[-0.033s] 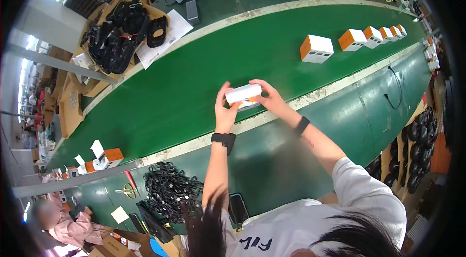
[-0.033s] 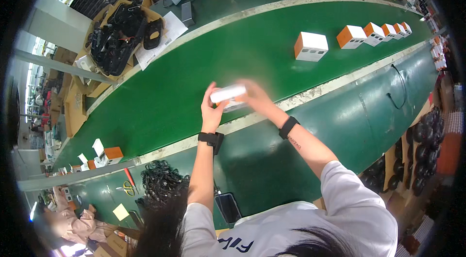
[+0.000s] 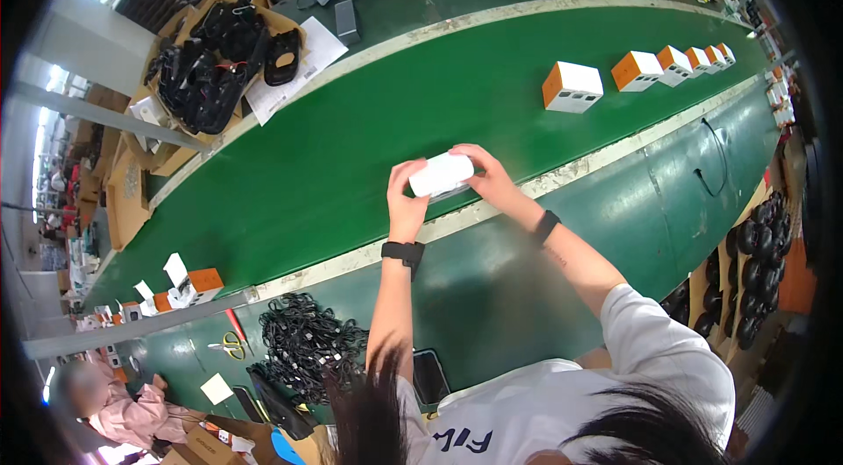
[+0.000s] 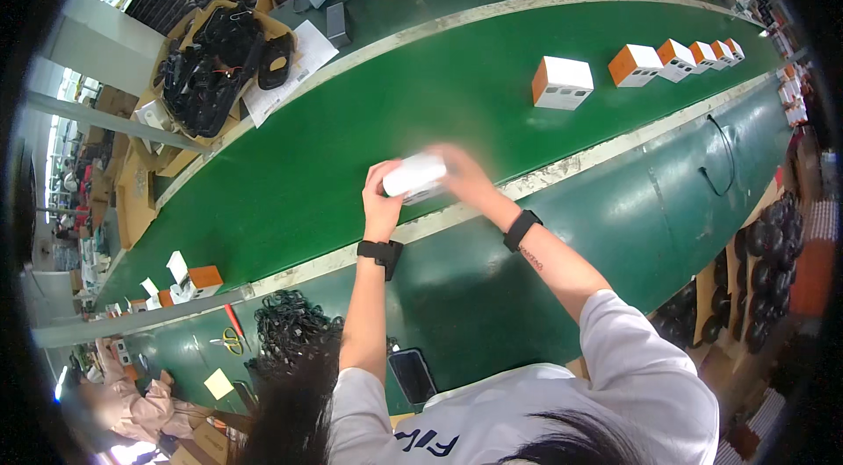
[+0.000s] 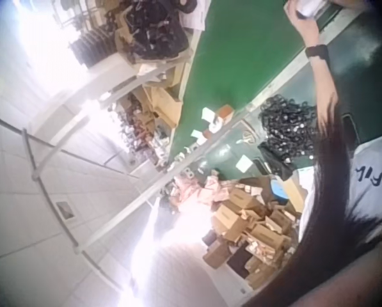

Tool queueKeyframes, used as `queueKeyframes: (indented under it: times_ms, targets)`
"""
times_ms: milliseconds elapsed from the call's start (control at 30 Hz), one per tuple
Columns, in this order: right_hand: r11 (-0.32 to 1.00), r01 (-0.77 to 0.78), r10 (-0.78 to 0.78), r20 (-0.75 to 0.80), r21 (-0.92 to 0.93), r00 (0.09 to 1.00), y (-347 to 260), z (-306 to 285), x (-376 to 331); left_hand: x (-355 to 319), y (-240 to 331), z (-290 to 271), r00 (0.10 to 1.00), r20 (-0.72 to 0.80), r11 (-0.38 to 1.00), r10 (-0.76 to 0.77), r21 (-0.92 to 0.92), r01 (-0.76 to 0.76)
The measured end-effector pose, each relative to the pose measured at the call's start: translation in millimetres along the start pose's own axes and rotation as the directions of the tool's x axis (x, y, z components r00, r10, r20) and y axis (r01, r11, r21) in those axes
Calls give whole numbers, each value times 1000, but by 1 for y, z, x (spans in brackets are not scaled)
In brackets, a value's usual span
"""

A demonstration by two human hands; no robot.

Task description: The worker is assembling boxes, placing products and accessories inside them, and moving them along a conveyor belt.

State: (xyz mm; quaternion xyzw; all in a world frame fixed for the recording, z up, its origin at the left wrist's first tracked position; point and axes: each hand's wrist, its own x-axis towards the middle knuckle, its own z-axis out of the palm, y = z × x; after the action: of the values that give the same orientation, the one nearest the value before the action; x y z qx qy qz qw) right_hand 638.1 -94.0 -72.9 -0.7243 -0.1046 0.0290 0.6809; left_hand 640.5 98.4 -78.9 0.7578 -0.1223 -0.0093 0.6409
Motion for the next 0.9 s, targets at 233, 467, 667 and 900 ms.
queueKeyframes:
  times_ms: [233, 467, 667, 900]
  targets:
    - [977, 71, -60, 61, -203, 996, 3, -19, -6, -17, 25, 18, 999, -32, 977, 25, 214, -18]
    - [986, -45, 95, 316, -162, 944, -33, -45, -1, -20, 26, 31, 996, -76, 956, 48, 291, -24]
    - [992, -127, 126, 284, -16, 951, 9, -59, -5, -22, 27, 45, 981, -56, 818, 188, 561, -125]
    - [997, -66, 61, 124, 34, 990, 17, -53, -11, -15, 25, 58, 966, 24, 807, 256, 546, -227]
